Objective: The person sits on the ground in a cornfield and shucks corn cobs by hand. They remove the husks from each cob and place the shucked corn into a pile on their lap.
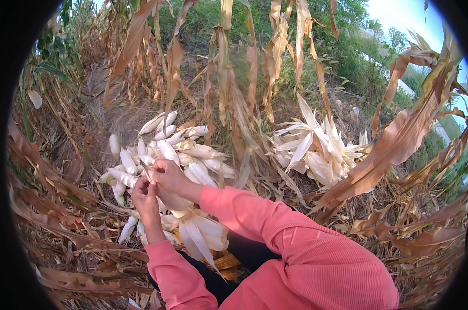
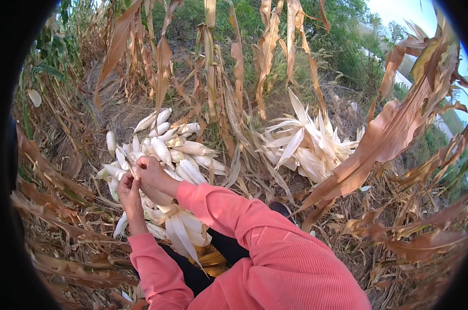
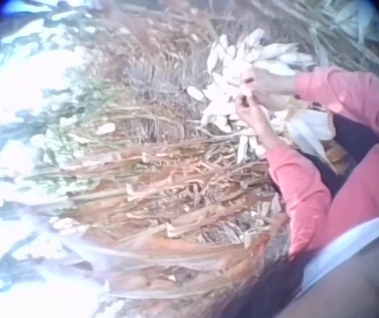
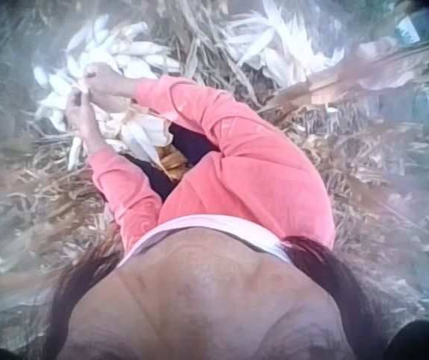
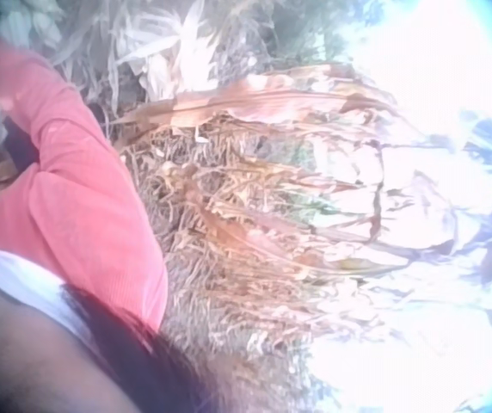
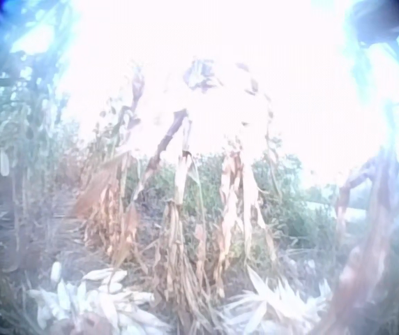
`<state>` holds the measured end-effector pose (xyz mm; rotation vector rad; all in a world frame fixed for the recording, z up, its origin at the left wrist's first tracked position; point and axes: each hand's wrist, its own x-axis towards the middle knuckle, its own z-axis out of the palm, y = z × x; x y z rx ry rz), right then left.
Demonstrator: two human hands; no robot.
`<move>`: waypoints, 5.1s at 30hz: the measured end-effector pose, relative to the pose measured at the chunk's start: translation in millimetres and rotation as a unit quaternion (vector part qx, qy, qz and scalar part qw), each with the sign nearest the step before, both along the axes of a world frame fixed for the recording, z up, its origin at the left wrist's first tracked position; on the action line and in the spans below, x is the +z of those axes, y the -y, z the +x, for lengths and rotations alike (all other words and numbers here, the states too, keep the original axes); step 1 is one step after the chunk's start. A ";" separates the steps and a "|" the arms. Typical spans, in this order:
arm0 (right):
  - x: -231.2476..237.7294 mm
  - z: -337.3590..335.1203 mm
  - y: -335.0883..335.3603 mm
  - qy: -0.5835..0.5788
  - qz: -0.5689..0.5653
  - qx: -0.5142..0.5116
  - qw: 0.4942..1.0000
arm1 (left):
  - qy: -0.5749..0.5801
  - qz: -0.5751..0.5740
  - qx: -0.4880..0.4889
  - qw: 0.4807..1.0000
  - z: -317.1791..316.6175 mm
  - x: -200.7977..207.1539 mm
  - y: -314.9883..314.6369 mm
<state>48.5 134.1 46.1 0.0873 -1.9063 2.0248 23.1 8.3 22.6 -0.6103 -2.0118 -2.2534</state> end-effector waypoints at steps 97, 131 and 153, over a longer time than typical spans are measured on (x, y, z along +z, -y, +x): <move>-64.7 -13.2 -12.3 -0.054 -0.077 -0.084 0.992 | 0.251 0.588 0.049 0.768 -12.1 8.0 40.7; 46.9 35.7 -32.8 -0.100 0.071 0.042 0.992 | 0.135 0.065 -0.206 0.967 35.0 28.2 -34.5; 72.3 -10.2 -26.7 0.020 -0.145 0.058 0.987 | 0.064 -0.051 0.020 0.996 46.2 47.8 -31.7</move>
